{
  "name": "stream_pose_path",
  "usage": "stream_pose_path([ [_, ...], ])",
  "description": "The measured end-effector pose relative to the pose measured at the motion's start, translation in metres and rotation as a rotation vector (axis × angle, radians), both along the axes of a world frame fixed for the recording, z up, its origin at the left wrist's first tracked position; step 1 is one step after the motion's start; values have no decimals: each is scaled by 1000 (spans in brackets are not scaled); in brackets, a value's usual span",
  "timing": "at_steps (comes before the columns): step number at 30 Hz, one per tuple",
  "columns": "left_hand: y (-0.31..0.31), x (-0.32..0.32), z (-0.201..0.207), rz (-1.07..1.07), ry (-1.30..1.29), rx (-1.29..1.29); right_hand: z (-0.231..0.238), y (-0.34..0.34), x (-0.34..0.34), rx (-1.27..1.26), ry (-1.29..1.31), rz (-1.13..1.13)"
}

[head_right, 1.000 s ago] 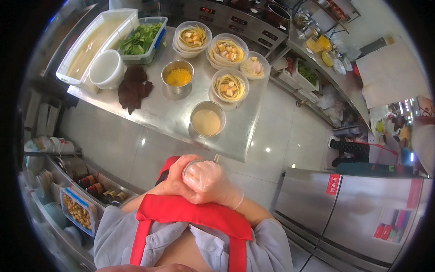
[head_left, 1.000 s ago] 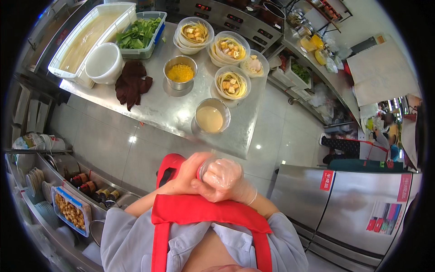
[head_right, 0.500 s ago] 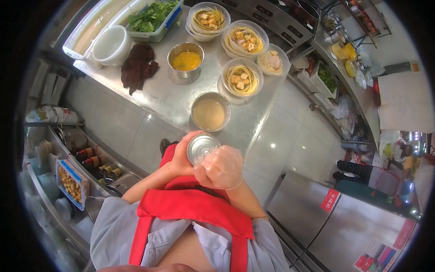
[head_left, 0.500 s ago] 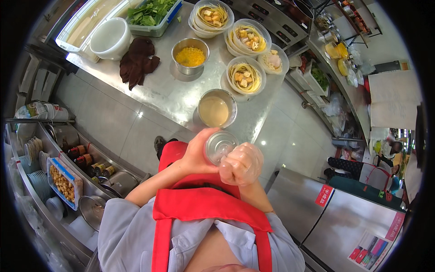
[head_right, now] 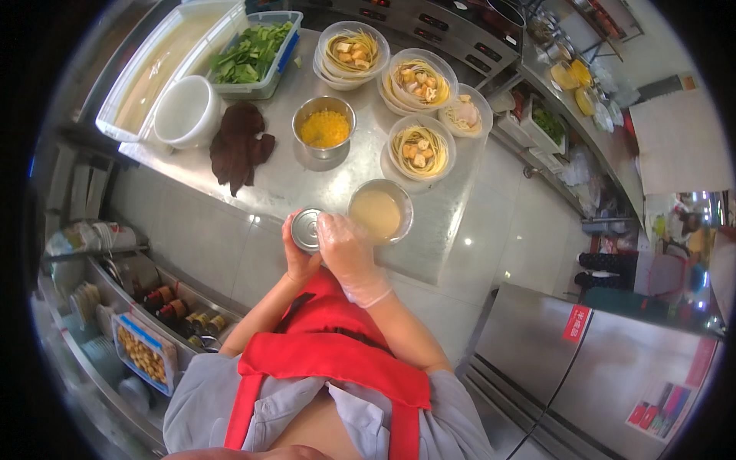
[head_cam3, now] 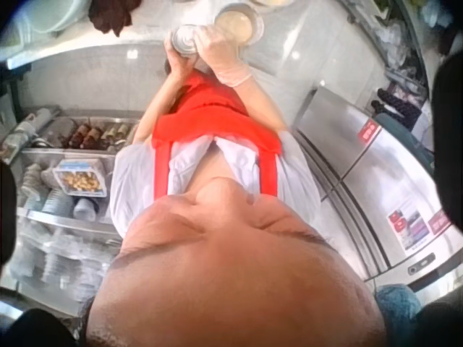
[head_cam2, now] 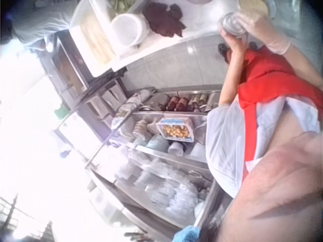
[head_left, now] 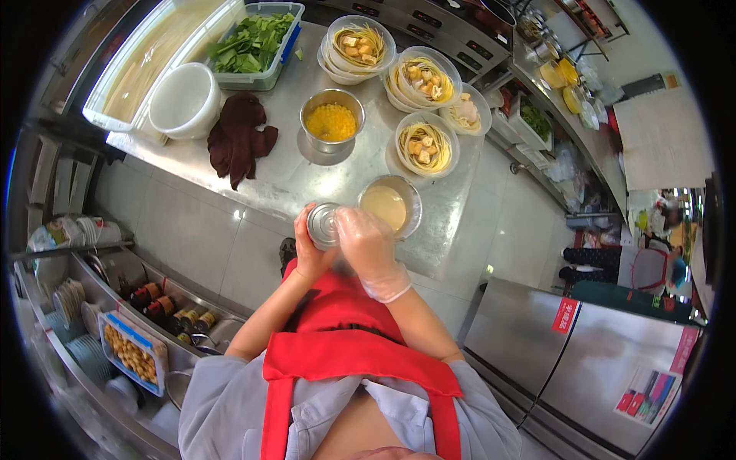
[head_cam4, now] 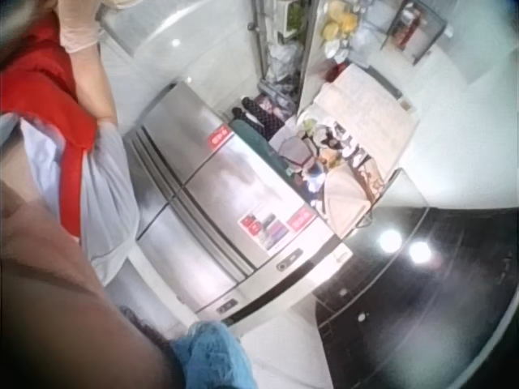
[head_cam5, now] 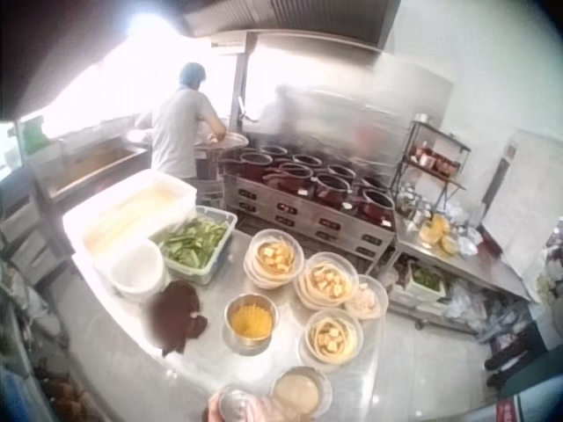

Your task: The person assembles multiple noodle bowls by adding noodles, vegetables, and toppings into plastic containers. They pour a liquid from a can into a bowl, add chopped tomatoes, and arrange the finished bowls on a stainless steel counter.

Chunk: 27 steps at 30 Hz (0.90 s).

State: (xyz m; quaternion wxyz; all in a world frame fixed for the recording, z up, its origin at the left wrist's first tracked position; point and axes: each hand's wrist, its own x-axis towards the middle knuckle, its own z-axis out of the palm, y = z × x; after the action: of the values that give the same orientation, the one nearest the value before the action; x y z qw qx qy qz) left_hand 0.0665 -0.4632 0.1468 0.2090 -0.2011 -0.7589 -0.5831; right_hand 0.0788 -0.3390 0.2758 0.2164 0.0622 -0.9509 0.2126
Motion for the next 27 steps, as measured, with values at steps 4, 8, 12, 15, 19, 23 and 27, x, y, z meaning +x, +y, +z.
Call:
stream_pose_path([
  [4, -32, -20, -27, -87, -62, -173, -24, -6, -48, 132, 25, 139],
  [8, -63, -60, -27, -380, -271, -109, -32, 4, -78, 156, -15, 307],
  [12, -62, -119, -11, -662, -186, -317, -37, 1, -80, 175, -62, 215],
  [15, -47, -144, -5, -881, -263, -323, -45, -21, -70, -20, -158, -122],
  [19, -39, -138, -9, -969, -401, -279, -50, -49, -62, -301, -164, -525],
  [23, -34, -124, -18, -942, -446, -237, -54, -59, -67, -474, -317, -626],
  [27, -32, -116, -24, -912, -527, -191, -68, -63, -73, -734, -51, -801],
])
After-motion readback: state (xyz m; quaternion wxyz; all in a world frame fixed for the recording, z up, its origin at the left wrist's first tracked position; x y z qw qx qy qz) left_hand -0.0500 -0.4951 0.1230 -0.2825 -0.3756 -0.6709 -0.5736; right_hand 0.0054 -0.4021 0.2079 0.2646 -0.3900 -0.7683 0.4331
